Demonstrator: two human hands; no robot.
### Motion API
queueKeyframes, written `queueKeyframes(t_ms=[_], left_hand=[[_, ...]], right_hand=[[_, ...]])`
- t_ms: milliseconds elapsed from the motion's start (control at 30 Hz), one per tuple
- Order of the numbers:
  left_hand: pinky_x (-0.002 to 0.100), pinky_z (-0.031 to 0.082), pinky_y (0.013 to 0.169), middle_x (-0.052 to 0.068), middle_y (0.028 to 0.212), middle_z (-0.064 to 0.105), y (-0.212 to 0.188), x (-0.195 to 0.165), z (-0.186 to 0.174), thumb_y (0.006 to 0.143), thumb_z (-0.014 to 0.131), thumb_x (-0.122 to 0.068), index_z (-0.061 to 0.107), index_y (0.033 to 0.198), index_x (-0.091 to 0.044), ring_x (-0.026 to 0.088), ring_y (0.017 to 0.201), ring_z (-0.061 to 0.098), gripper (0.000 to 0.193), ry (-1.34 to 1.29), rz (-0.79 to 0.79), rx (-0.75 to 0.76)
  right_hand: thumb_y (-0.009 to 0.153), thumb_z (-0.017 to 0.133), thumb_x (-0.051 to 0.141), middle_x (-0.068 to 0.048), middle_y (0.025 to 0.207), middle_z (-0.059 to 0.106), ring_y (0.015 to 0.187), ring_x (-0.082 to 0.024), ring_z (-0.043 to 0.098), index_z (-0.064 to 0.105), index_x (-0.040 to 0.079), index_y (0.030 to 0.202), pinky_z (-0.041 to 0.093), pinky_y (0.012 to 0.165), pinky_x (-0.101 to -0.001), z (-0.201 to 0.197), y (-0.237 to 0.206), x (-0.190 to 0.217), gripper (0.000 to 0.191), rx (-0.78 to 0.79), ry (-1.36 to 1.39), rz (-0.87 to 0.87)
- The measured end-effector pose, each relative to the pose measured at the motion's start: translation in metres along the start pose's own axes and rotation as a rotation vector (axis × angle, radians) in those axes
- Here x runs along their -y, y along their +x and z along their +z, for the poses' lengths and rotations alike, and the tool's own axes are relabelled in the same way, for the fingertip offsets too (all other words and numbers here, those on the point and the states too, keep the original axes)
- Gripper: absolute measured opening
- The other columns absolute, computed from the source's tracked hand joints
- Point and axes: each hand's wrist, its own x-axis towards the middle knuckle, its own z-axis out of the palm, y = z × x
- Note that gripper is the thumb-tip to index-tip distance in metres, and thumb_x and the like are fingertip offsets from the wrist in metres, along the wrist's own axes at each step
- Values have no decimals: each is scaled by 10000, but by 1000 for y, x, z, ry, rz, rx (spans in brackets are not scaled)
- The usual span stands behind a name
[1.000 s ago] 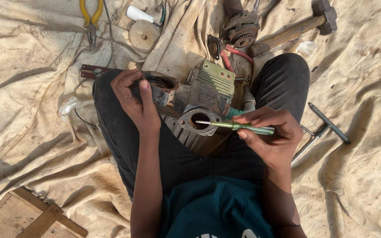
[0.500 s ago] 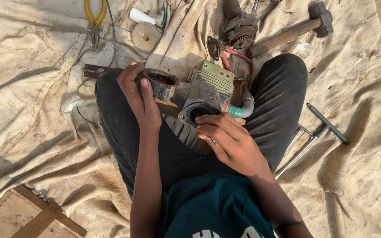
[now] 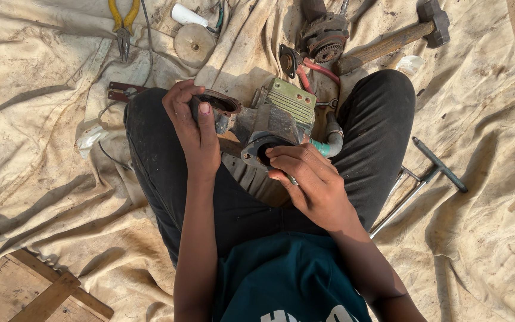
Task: The person sits on a tarp and works on a small engine block, using a screwdriver to scrape and clean the interior of the cylinder bore and surrounding surfaces. They repeatedly insert and rotate the tool inside the bore, then inspect the cleaned area by tilting the block.
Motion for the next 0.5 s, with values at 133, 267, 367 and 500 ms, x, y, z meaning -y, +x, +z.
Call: queueKeyframes(t_ms=[133, 267, 367, 500], left_hand=[[462, 385, 1226, 114, 1400, 430, 0, -1, -1, 1150, 464, -419, 583, 1277, -37, 258, 1366, 475, 420, -4, -12, -1], [469, 386, 1225, 121, 1401, 422, 1, 1, 0, 1147, 455, -461, 582, 1275, -43, 262, 1366, 475, 455, -13, -35, 1], [471, 386, 1227, 124, 1404, 424, -1, 1, -1, 1150, 448, -476, 580, 1284, -46, 266, 1381, 465, 469, 6, -35, 3], [461, 410, 1216, 122, 1384, 431, -1, 2, 0, 1143, 458, -486, 573, 1275, -51, 260, 1367, 482, 470, -13, -29, 1]], right_hand=[[957, 764, 118, -115, 1089, 707, 1032, -230, 723, 594, 17, 1090, 587, 862, -340, -2, 3, 1, 239, -42, 67, 95], [956, 736, 128, -153, 1111, 705, 1060, -257, 720, 617, 6, 1096, 592, 899, -348, 0, 3, 1, 220, -79, 54, 23], [935, 758, 140, -149, 1077, 734, 1004, -251, 715, 640, -2, 1075, 563, 841, -351, 2, 3, 0, 232, -29, -61, -50], [943, 757, 139, -108, 1029, 711, 997, -202, 732, 620, 13, 1063, 581, 845, -333, 0, 4, -3, 221, -83, 137, 48]])
